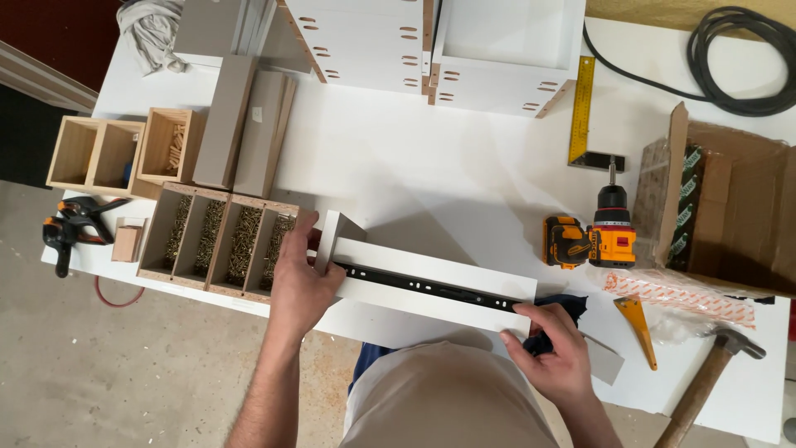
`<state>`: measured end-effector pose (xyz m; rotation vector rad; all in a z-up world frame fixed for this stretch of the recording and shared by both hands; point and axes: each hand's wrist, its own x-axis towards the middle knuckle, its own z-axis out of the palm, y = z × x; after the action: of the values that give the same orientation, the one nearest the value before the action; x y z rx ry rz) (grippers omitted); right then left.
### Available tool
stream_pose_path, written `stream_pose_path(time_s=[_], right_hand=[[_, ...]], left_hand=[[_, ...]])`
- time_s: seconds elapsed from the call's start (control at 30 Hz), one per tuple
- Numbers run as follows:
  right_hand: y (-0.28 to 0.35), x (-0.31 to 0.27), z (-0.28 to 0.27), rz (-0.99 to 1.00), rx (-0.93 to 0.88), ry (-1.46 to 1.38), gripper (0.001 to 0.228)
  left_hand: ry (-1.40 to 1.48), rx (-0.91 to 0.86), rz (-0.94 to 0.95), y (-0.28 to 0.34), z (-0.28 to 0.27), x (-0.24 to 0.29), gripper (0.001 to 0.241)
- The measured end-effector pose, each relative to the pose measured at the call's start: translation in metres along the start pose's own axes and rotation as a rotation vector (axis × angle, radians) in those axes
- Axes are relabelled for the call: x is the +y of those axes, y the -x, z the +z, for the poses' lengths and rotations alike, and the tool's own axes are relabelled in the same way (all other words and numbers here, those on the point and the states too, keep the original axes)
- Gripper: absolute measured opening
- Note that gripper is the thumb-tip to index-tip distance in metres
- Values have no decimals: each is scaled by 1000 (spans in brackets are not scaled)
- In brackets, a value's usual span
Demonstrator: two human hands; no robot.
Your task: Assembling wooden drawers by attaching metal slides with a power drill and peeling protective film from panels.
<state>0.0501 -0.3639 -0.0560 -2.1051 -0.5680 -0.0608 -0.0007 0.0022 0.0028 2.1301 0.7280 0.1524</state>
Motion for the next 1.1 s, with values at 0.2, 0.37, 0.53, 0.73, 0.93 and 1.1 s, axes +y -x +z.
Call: stream_pose_path(time_s=[0.2,0.37,0.53,0.73,0.93,1.1], right_hand=[[0,-2,1,2,5,-15,36],[0,-1,1,-10,3,-15,36],[2,0,2,8,12,3,37],[-6,-6,1,-104,16,-65,35],[-3,-5,1,-82,7,-83,37],[-2,-2,3,-69,4,-54,37]], left_hand=[[6,-15,-6,3,-2,5,78],[-6,-28,-85,3,-4,11,79],[1,-6,5,2,-1,0,78],[56,18,-75,-1,-2,4,79],[38,3,-88,2,-6,16,81],[22,4,-85,2,-5,14,81]])
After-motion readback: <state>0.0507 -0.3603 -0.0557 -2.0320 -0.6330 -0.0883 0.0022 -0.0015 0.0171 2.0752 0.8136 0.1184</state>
